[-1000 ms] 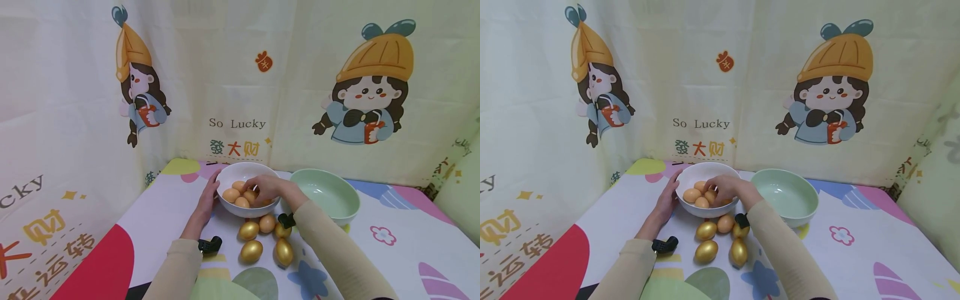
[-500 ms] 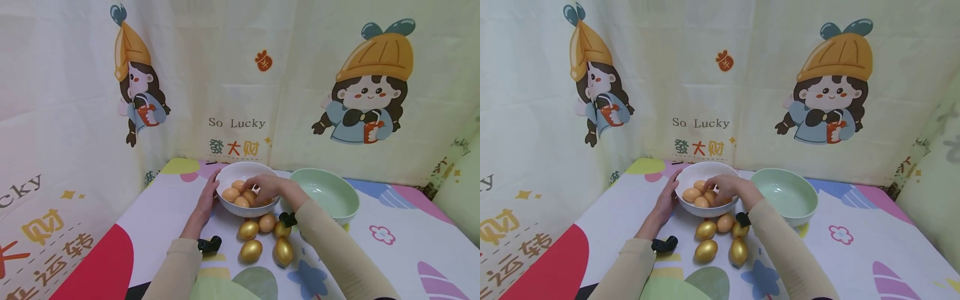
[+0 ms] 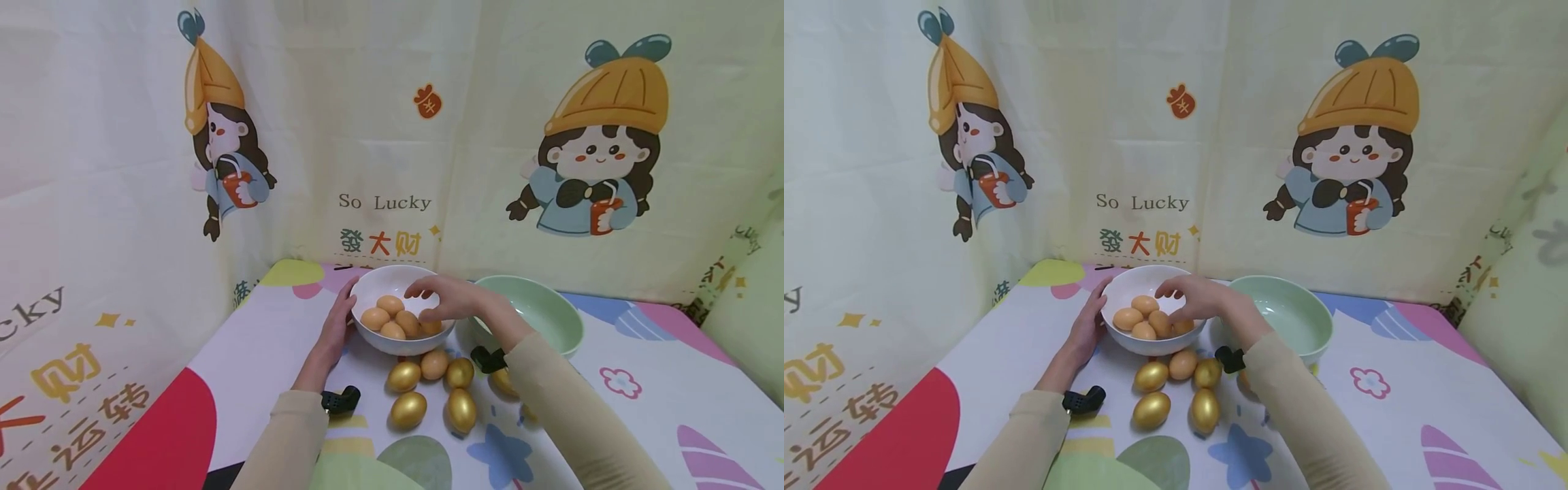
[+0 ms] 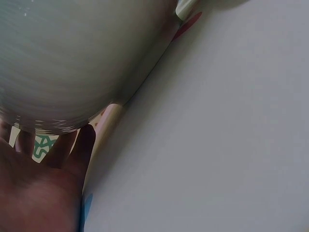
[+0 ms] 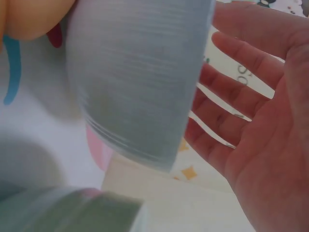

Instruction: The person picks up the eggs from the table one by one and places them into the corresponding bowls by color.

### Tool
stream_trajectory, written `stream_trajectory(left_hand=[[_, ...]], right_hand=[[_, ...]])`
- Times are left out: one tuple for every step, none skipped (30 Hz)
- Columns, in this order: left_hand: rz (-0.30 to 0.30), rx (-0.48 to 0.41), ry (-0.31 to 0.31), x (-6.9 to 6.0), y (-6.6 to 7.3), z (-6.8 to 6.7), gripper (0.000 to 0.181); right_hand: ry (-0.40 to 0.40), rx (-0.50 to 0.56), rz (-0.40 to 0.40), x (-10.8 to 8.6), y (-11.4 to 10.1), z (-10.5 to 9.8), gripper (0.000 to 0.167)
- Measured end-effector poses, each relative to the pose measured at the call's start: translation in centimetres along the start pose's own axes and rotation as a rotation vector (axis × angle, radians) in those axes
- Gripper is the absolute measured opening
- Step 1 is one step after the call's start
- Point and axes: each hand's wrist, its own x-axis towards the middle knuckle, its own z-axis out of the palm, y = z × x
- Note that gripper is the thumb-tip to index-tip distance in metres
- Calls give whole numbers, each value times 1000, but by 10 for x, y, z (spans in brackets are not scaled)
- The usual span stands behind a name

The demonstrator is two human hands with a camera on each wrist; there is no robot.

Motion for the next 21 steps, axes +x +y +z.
stream_trajectory(left_hand=[[0,1,-1,0,0,0,53],[0,3,-1,0,0,0,53],[2,5,-3,0,0,0,53],[3,10,-3,0,0,0,53],[1,12,-3,-1,0,0,53],[1,16,-3,-1,0,-1,53],[0,19,-3,0,-1,-1,53],[-1,21,-3,0,-1,-1,53],[1,22,-5,0,-2,-1,53],[0,22,-5,0,-2,-1,53],[0,20,-6,1,-3,-1,53],[0,20,-8,1,-3,-1,53],[-1,21,-10,1,-3,-1,53],[1,21,-13,1,-3,-1,54],[1,21,-14,2,-3,-2,54],[-1,20,-15,2,-3,-2,53],[-3,22,-14,2,-3,-2,54],[-4,23,-13,1,-3,-2,54],[-5,23,-12,1,-3,-2,54],[-4,24,-9,1,-3,-2,54],[-6,25,-6,1,-3,-2,53]], right_hand=[[5,-5,-9,-3,-1,-1,44],[13,-7,-19,-5,-2,-1,43],[22,-15,-27,-7,-3,-2,42],[32,-25,-34,-10,-5,-2,42],[43,-36,-45,-12,-6,-2,42],[54,-46,-51,-15,-6,-3,41],[65,-58,-54,-18,-7,-3,41],[74,-67,-54,-20,-8,-3,41],[84,-80,-63,-22,-8,-2,40],[91,-87,-61,-24,-9,-2,41],[98,-93,-61,-27,-10,-2,41],[105,-103,-60,-29,-11,-2,40],[111,-111,-59,-30,-12,-2,40],[117,-117,-60,-32,-13,-1,40],[124,-127,-63,-34,-14,-1,40],[131,-134,-61,-37,-16,-1,40],[137,-145,-68,-39,-17,0,39],[144,-156,-72,-41,-19,0,39],[151,-163,-76,-44,-20,1,38],[158,-169,-78,-46,-21,2,38],[166,-176,-78,-49,-23,3,38]])
